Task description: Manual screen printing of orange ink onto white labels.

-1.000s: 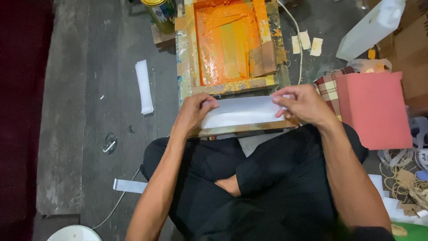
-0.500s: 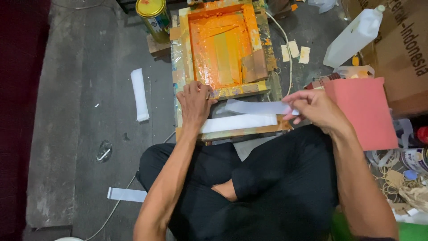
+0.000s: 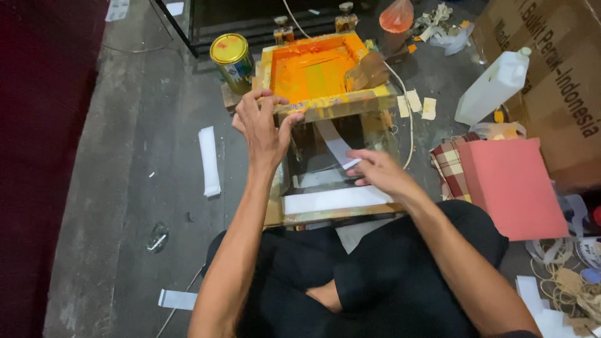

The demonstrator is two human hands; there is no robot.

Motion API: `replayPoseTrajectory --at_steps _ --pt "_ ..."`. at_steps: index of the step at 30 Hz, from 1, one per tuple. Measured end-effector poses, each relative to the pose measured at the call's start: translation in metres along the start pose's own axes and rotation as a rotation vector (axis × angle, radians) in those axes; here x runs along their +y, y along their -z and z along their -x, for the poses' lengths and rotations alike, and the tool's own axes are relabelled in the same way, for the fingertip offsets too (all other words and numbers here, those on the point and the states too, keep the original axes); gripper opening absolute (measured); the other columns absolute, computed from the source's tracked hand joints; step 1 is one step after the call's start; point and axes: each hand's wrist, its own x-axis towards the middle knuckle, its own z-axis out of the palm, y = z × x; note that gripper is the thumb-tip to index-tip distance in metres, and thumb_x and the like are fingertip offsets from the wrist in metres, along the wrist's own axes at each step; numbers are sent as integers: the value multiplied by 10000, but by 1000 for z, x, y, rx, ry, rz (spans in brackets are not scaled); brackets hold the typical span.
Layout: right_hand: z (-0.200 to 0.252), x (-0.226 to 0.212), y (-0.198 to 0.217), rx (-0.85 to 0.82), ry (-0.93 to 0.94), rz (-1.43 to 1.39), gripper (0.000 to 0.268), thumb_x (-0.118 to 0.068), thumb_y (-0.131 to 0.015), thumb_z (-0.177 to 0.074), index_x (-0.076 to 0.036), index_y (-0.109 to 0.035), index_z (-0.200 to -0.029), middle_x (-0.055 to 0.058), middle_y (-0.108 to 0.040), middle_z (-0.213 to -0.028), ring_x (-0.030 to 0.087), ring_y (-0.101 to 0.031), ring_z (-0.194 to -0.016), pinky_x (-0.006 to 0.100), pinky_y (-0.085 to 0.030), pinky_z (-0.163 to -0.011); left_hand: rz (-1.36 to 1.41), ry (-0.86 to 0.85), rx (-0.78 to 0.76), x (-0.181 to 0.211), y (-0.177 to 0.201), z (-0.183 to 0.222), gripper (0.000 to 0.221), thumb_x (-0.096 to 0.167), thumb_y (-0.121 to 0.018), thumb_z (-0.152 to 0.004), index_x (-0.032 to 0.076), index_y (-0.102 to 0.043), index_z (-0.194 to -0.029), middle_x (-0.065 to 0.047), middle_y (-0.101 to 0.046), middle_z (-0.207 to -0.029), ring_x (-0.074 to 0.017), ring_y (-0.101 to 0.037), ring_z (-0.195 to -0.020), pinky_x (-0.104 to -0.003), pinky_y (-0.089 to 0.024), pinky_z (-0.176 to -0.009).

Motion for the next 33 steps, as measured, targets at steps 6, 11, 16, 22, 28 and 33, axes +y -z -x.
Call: replayPoseTrajectory --at_steps 6,11,16,22,28,33 --pt "-7 -12 -31 -6 22 -1 640 -66 -409 -921 11 -372 -1556 361 -386 -1535 435 -631 -1208 465 -580 -928 48 55 38 6 2 -24 297 337 -832 -899 187 -634 -1064 -35 -463 -1264 -332 -426 -1240 -574 -273 -1042" --pt "2 -2 -10 23 396 1019 503 -214 -573 -865 -205 -585 -1368 138 -648 -1323 386 -624 -1221 493 -543 -979 61 51 48 3 2 -36 325 369 -830 -896 190 -631 -1081 -27 -468 -1261 -340 -426 -1252 -585 -268 -1049" --pt "-9 25 -24 -57 670 1282 390 -296 -496 -908 -128 -743 -1159 113 -720 -1258 466 -527 -1345 620 -472 -1029 96 50 51 7 4 -43 319 362 -824 -911 179 -631 -1088 -31 -463 -1270 -347 -416 -1267 -616 -251 -1052" --pt "-24 41 -38 -123 479 1390 621 -411 -334 -988 -74 -529 -1472 124 -473 -1571 434 -318 -1499 714 -160 -1174 101 78 41 9 7 -45 314 347 -831 -911 181 -644 -1101 -52 -464 -1271 -347 -420 -1268 -646 -241 -1088" --pt "-26 32 -40 -7 567 1430 590 -365 -385 -950 -87 -567 -1439 100 -539 -1520 432 -353 -1480 759 -155 -1132 111 65 39 7 7 -51 340 380 -800 -922 179 -601 -1112 -26 -439 -1266 -354 -395 -1275 -643 -223 -1077" --pt "-27 42 -38 38 599 1385 580 -331 -396 -930 -82 -576 -1422 104 -543 -1516 445 -374 -1468 785 -198 -1101 117 83 38 10 5 -53 356 361 -835 -896 183 -622 -1119 -36 -453 -1261 -359 -405 -1278 -664 -221 -1081"
